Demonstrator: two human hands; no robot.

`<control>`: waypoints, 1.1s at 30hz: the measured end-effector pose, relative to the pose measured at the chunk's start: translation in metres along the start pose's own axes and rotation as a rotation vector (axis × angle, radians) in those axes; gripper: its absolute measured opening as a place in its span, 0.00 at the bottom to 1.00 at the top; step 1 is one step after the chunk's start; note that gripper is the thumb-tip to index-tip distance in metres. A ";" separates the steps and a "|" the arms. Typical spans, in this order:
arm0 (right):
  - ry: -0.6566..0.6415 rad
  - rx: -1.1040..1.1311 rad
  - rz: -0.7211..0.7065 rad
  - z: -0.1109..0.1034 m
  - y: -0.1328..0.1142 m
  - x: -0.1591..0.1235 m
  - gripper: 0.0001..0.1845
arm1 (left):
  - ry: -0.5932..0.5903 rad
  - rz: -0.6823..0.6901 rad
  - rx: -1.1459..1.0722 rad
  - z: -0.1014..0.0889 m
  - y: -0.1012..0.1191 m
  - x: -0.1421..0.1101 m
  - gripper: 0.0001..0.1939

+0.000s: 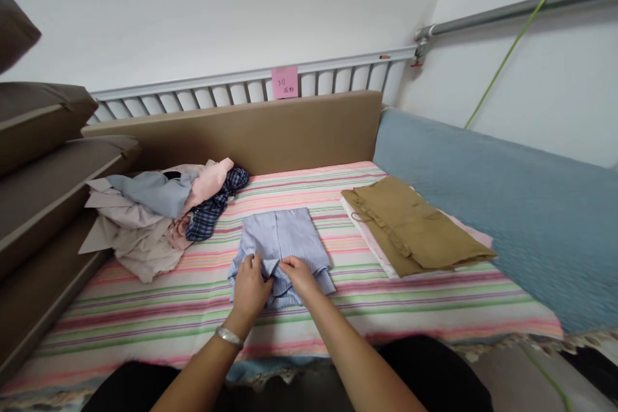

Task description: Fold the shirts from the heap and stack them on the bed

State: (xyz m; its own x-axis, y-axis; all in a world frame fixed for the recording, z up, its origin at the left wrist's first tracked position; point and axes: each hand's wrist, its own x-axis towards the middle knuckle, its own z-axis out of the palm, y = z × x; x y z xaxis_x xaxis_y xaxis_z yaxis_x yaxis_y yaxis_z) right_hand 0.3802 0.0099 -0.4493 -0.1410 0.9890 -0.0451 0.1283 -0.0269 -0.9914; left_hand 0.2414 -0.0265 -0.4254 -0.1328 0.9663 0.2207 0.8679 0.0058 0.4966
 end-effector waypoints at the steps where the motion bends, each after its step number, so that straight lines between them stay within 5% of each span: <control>1: -0.001 0.011 0.000 0.000 0.000 0.000 0.15 | -0.001 -0.004 0.041 0.002 0.001 0.002 0.31; 7: -0.058 -0.012 -0.038 -0.004 -0.005 -0.003 0.14 | 0.085 -0.003 -0.120 -0.005 -0.017 0.015 0.27; 13: -0.089 -0.083 -0.079 -0.003 -0.010 -0.005 0.12 | 0.162 -0.077 -0.307 -0.023 -0.046 -0.012 0.19; 18: -0.031 -0.024 -0.069 -0.001 -0.017 -0.002 0.14 | 0.075 -0.010 -0.083 -0.012 -0.015 -0.022 0.25; 24: -0.054 -0.156 -0.161 -0.001 -0.034 -0.005 0.11 | 0.095 -0.038 0.133 -0.004 0.023 0.010 0.29; 33: -0.081 -0.441 -0.336 -0.001 -0.038 -0.015 0.06 | 0.172 -0.170 0.230 -0.035 -0.025 0.006 0.21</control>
State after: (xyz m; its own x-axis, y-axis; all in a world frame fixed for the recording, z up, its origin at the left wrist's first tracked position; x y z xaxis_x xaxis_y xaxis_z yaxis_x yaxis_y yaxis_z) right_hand 0.3786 -0.0037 -0.4105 -0.3176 0.9178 0.2384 0.4591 0.3688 -0.8083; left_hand 0.2021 -0.0300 -0.4068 -0.3466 0.8891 0.2989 0.9091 0.2399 0.3407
